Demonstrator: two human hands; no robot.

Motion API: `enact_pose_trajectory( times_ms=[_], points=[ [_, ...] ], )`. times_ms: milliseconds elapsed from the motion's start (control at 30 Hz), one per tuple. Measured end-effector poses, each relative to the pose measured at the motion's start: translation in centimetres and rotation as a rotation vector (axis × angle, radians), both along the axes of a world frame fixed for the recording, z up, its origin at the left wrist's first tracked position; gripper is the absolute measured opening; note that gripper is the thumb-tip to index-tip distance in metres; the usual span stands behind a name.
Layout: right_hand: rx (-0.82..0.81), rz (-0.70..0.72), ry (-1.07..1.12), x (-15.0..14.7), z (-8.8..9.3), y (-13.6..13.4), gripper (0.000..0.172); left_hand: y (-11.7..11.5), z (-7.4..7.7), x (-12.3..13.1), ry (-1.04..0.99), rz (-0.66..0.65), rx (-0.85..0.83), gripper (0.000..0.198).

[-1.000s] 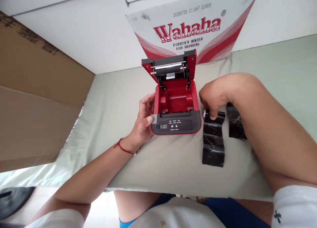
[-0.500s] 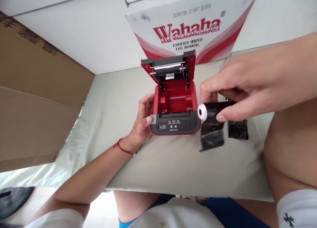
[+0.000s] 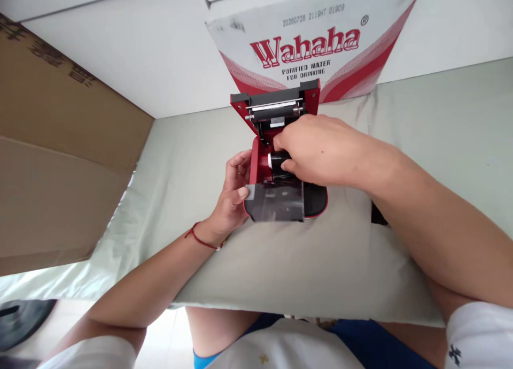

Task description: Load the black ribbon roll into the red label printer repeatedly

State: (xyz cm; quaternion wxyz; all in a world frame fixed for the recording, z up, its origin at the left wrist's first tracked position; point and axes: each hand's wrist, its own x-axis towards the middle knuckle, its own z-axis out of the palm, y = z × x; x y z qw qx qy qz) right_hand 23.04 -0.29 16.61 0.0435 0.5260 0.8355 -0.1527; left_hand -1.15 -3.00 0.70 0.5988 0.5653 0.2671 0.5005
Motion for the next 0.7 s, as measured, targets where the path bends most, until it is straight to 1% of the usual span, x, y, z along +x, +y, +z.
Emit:
enact_pose_trajectory(
  times_ms=[133, 233, 333, 400, 500, 567, 633, 700],
  points=[
    [-0.063, -0.059, -0.099, -1.3, -0.1, -0.3, 0.031, 0.1, -0.2, 0.0, -0.002, -0.008, 0.013, 0.079],
    [-0.048, -0.080, -0.191, -2.0, -0.1, -0.4, 0.029, 0.2, -0.4, 0.0, 0.005, -0.020, 0.041, 0.080],
    [-0.018, -0.025, -0.195, -2.0, -0.2, -0.4, 0.027, 0.4, -0.7, -0.3, 0.036, -0.030, 0.089, 0.081],
    [-0.011, 0.017, -0.179, -1.8, -0.2, -0.4, 0.028, 0.5, -1.0, -0.7, 0.096, -0.006, 0.152, 0.079],
    [-0.008, 0.078, -0.196, -1.4, -0.1, -0.2, 0.032, 0.3, -1.3, -1.3, 0.226, 0.108, 0.356, 0.079],
    [-0.007, 0.119, -0.211, -1.3, 0.1, -0.2, 0.033, 0.0, -1.2, -1.5, 0.304, 0.188, 0.563, 0.085],
    [-0.012, 0.150, -0.207, -1.1, 0.2, -0.1, 0.034, -0.5, -0.9, -1.5, 0.378, 0.235, 0.784, 0.089],
    [-0.024, 0.157, -0.188, -1.0, 0.2, 0.0, 0.035, -1.0, -0.5, -1.3, 0.450, 0.265, 0.965, 0.086]
  ],
)
